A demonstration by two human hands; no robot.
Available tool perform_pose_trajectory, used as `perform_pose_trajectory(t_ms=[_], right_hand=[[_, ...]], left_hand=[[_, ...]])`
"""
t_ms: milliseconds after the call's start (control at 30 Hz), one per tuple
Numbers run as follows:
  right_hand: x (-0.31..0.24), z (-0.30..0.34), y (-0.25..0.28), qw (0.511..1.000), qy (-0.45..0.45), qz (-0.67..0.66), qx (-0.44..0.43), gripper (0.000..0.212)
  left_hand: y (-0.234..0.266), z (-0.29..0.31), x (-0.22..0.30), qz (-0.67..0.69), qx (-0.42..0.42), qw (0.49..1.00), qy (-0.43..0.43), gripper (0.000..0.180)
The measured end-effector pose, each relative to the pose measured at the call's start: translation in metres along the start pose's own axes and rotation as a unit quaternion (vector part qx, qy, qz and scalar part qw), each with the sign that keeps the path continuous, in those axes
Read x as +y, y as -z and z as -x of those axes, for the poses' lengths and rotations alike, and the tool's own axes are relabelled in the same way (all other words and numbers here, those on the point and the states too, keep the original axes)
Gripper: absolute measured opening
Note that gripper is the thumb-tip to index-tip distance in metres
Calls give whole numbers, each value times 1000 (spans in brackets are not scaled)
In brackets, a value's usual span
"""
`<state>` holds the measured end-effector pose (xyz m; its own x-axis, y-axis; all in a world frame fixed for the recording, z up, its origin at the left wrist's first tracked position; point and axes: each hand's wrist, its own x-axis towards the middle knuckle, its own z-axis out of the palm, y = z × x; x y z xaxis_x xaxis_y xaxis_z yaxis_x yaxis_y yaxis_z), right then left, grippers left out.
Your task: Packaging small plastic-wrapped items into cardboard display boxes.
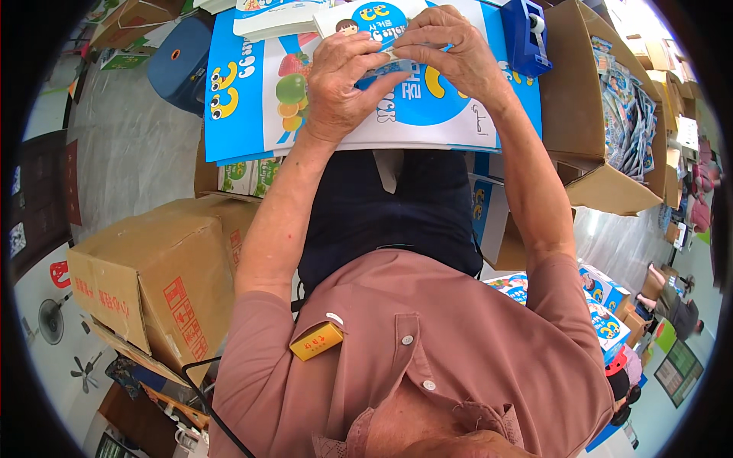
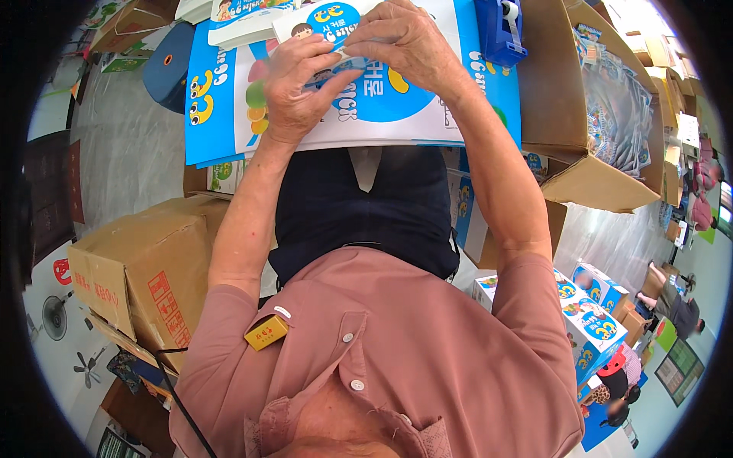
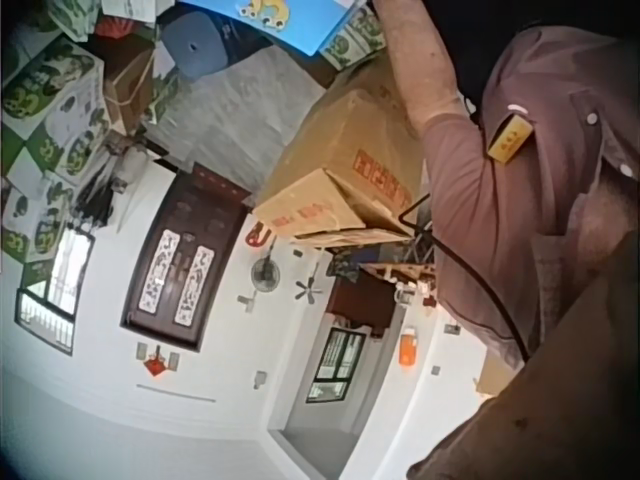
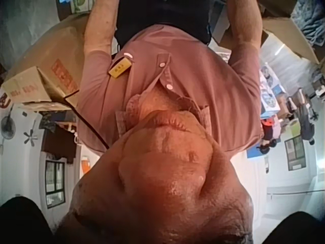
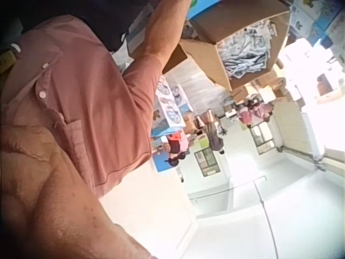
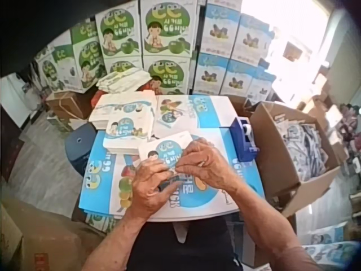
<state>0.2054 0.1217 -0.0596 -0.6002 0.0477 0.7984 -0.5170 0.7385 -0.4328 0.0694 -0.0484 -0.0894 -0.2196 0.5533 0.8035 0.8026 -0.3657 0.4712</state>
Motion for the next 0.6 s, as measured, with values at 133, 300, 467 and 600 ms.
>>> perform_pose_trajectory(t_ms=[133, 300, 467, 600], right_hand=[[0, 0, -1, 1000, -10, 9, -8, 10], [-22, -13, 3, 995, -83, 53, -32, 10], [-41, -22, 8, 961, -239, 106, -88, 11], [-12, -11, 2, 994, -95, 39, -35, 13]], left_hand=[[-4, 4, -6, -16, 12, 1000, -12, 23], [-4, 6, -11, -28, 7, 999, -14, 20], [-3, 7, -13, -18, -8, 1000, -8, 18], [-5, 5, -12, -8, -5, 1000, -9, 18]])
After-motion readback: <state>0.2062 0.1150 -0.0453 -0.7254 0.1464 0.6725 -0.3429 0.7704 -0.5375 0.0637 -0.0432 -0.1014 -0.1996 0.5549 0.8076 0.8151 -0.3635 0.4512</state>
